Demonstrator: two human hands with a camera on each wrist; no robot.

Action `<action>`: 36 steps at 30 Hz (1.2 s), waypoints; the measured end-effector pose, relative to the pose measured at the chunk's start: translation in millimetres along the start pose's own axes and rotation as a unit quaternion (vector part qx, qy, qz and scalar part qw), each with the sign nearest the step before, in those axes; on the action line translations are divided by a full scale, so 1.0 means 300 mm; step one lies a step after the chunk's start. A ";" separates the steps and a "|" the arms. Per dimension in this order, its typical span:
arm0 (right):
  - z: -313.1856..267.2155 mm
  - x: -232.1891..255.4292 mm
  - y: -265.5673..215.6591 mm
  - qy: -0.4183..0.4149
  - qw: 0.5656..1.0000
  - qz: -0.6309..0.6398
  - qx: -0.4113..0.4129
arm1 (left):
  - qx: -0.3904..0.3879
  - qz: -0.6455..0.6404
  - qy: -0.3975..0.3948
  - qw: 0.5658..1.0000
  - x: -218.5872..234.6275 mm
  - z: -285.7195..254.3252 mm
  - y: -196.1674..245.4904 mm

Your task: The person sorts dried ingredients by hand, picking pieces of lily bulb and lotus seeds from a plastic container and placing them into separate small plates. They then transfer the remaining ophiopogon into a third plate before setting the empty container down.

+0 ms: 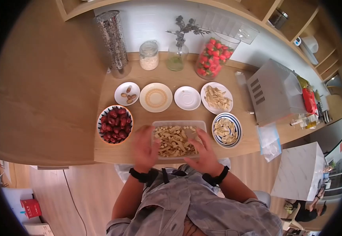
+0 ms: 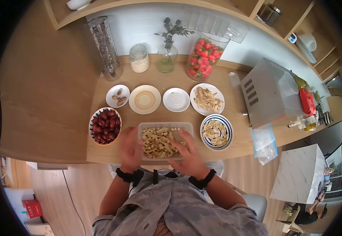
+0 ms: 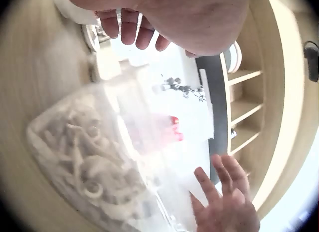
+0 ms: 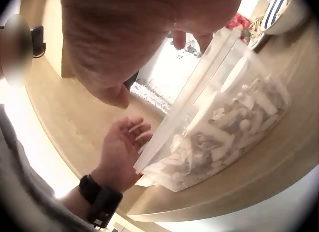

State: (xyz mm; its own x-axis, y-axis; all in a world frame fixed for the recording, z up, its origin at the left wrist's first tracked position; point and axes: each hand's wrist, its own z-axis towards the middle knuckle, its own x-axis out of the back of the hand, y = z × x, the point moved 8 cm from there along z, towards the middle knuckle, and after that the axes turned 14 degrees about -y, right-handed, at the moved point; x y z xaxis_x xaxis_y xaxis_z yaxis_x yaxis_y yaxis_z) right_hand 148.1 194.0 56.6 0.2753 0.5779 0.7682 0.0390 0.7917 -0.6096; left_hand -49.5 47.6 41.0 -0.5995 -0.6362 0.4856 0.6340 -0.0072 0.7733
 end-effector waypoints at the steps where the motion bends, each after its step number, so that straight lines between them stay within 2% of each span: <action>1: 0.020 0.000 -0.014 -0.006 1.000 -0.007 0.007 | -0.024 0.020 -0.026 0.999 0.001 0.031 0.088; 2: 0.034 -0.002 -0.028 -0.013 1.000 -0.015 0.014 | -0.048 0.040 -0.051 0.997 -0.022 0.049 0.142; 5: 0.072 0.016 -0.028 0.030 0.999 0.007 -0.009 | -0.020 -0.030 -0.043 0.998 -0.094 0.060 0.136; 8: 0.033 -0.032 0.068 0.032 0.985 0.143 -0.091 | 0.013 0.083 -0.152 0.985 -0.190 0.011 0.040; 11: 0.004 -0.039 0.084 0.070 0.991 0.113 -0.035 | -0.050 0.100 -0.158 0.981 -0.204 0.015 0.085; 17: 0.020 -0.039 0.051 0.025 0.995 0.098 -0.015 | -0.102 0.154 -0.233 0.955 -0.224 0.019 0.138; 20: 0.029 -0.037 0.054 0.019 0.995 0.098 -0.027 | -0.078 0.159 -0.248 0.952 -0.233 0.019 0.125; 23: 0.013 -0.056 0.077 0.025 0.996 0.066 -0.047 | -0.035 0.148 -0.237 0.960 -0.221 0.021 0.103; 26: 0.053 -0.008 0.035 0.088 0.989 0.102 -0.054 | -0.068 0.122 -0.151 0.979 -0.172 0.059 0.155; 29: 0.069 0.030 -0.005 0.102 0.994 0.004 -0.047 | -0.066 0.133 -0.144 0.978 -0.158 0.069 0.176; 32: 0.080 0.033 -0.005 0.086 0.994 0.035 -0.051 | -0.060 0.116 -0.125 0.983 -0.154 0.074 0.176; 36: 0.060 0.010 0.017 0.083 0.995 0.044 -0.031 | -0.068 0.131 -0.162 0.976 -0.182 0.043 0.137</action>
State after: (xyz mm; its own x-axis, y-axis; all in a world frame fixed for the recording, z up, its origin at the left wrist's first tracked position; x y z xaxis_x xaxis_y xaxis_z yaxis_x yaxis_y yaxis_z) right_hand 131.9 203.4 59.3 0.4355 0.5996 0.6714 0.0661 0.7226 -0.6881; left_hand 3.0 92.0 51.6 -0.5174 -0.3527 0.7797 0.8317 0.0072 0.5552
